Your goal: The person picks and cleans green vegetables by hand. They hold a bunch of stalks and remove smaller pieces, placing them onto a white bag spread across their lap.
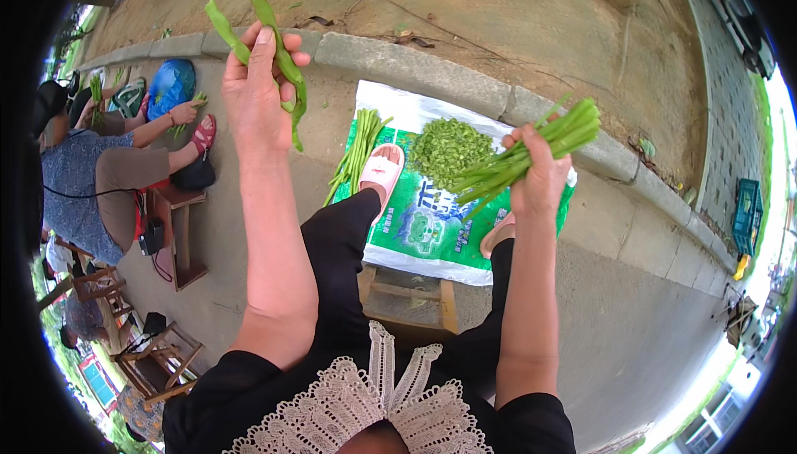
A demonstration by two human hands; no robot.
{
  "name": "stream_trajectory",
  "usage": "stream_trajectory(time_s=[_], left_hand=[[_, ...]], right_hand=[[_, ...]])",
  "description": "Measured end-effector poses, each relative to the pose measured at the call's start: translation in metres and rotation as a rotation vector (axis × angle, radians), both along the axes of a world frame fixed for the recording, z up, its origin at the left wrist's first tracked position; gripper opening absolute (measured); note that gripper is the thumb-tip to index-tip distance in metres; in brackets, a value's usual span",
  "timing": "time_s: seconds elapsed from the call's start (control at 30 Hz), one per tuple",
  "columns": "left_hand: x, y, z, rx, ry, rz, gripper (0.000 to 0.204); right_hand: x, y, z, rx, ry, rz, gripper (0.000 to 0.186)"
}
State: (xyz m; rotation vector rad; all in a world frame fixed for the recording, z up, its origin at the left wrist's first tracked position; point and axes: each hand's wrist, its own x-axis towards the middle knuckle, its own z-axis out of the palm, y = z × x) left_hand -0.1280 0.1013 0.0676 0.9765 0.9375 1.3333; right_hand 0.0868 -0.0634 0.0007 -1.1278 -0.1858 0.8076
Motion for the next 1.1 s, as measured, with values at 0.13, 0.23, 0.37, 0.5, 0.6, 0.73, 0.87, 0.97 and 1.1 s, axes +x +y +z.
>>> stream_trajectory(time_s=[0.13,0.23,0.37,0.5,0.6,0.73,0.87,0.97,1.1], left_hand=[[-0.026,0.007,-0.014,-0.019,0.076,0.083,0.021],[-0.056,0.014,-0.018,-0.035,0.199,0.192,0.024],[-0.103,0.022,-0.021,0.021,0.252,0.285,0.025],[-0.137,0.024,-0.049,-0.027,0.313,0.363,0.028],[-0.13,0.033,-0.074,-0.125,0.264,0.3,0.027],[-0.123,0.032,-0.097,-0.168,0.311,0.242,0.025],[-0.11,0.033,-0.106,-0.22,0.316,0.157,0.028],[-0.11,0.029,-0.111,-0.244,0.302,0.14,0.027],[-0.107,0.03,-0.119,-0.271,0.285,0.142,0.026]], right_hand=[[-0.049,0.068,-0.033,0.044,0.112,0.088,0.038],[-0.101,0.122,-0.061,0.071,0.333,0.129,0.031],[-0.175,0.15,-0.11,-0.082,0.639,0.264,0.021],[-0.212,0.147,-0.231,-0.343,0.549,0.252,0.016],[-0.216,0.135,-0.328,-0.594,0.348,0.258,0.021],[-0.217,0.134,-0.36,-0.742,0.172,0.218,0.033],[-0.224,0.141,-0.399,-0.811,-0.084,0.24,0.042],[-0.227,0.143,-0.392,-0.844,-0.173,0.24,0.043],[-0.227,0.142,-0.381,-0.73,-0.312,0.191,0.044]])
